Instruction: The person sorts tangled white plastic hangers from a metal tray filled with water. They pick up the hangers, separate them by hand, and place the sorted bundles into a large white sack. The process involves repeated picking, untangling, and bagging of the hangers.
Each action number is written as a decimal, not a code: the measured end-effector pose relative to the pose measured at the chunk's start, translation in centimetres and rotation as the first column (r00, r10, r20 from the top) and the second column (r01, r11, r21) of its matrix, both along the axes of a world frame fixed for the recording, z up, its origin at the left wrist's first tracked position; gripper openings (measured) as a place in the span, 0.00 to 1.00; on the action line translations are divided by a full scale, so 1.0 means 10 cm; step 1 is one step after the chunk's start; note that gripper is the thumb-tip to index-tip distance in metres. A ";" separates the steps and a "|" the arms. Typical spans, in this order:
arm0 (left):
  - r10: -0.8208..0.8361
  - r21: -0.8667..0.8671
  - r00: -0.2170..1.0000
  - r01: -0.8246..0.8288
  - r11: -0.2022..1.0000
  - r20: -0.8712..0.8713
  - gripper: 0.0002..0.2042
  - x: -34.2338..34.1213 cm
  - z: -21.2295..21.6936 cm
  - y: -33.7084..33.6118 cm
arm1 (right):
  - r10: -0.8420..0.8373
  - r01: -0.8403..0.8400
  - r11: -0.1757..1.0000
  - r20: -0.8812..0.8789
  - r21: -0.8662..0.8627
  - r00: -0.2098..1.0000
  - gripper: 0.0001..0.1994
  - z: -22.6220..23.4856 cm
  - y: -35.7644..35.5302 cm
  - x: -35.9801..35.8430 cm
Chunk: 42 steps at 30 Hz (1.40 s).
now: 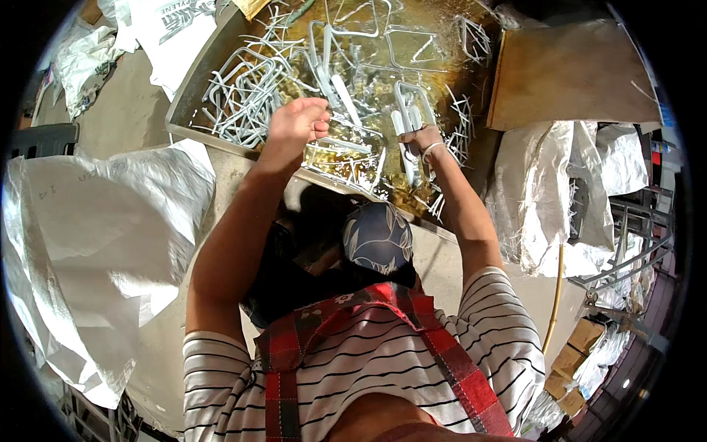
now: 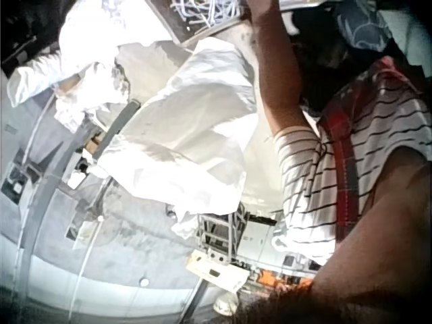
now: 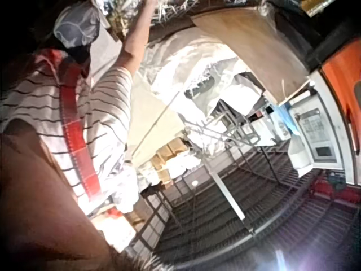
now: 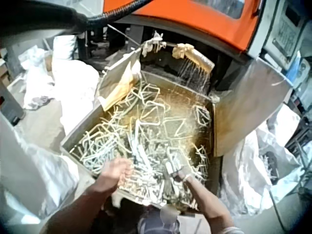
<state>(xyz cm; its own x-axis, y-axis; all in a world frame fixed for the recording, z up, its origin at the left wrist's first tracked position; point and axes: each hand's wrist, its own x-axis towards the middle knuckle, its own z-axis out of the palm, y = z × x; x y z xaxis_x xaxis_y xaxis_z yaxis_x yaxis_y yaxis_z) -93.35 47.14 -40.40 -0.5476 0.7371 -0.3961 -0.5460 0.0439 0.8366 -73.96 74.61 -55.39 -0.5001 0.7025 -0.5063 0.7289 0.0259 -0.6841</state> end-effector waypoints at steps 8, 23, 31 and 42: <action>-0.072 -0.146 0.963 0.113 0.983 0.262 0.25 0.43 -0.29 0.71 | 0.321 -0.316 0.945 -0.051 0.089 0.946 0.18 1.17 -0.62 -0.28; 0.177 -0.083 0.896 -0.157 0.984 0.408 0.15 -0.10 -0.43 0.72 | 0.572 -0.503 0.394 0.223 0.769 0.789 0.21 0.76 -0.78 -0.03; 0.437 0.137 0.877 -0.416 0.899 -0.202 0.14 -0.35 -0.03 0.48 | 0.109 -0.409 0.602 0.436 0.686 0.893 0.09 1.38 0.43 0.68; -0.513 -0.431 0.431 0.278 0.858 -0.742 0.22 0.20 0.26 0.69 | 0.726 -0.760 0.076 0.487 0.646 0.486 0.15 2.20 -0.28 -0.81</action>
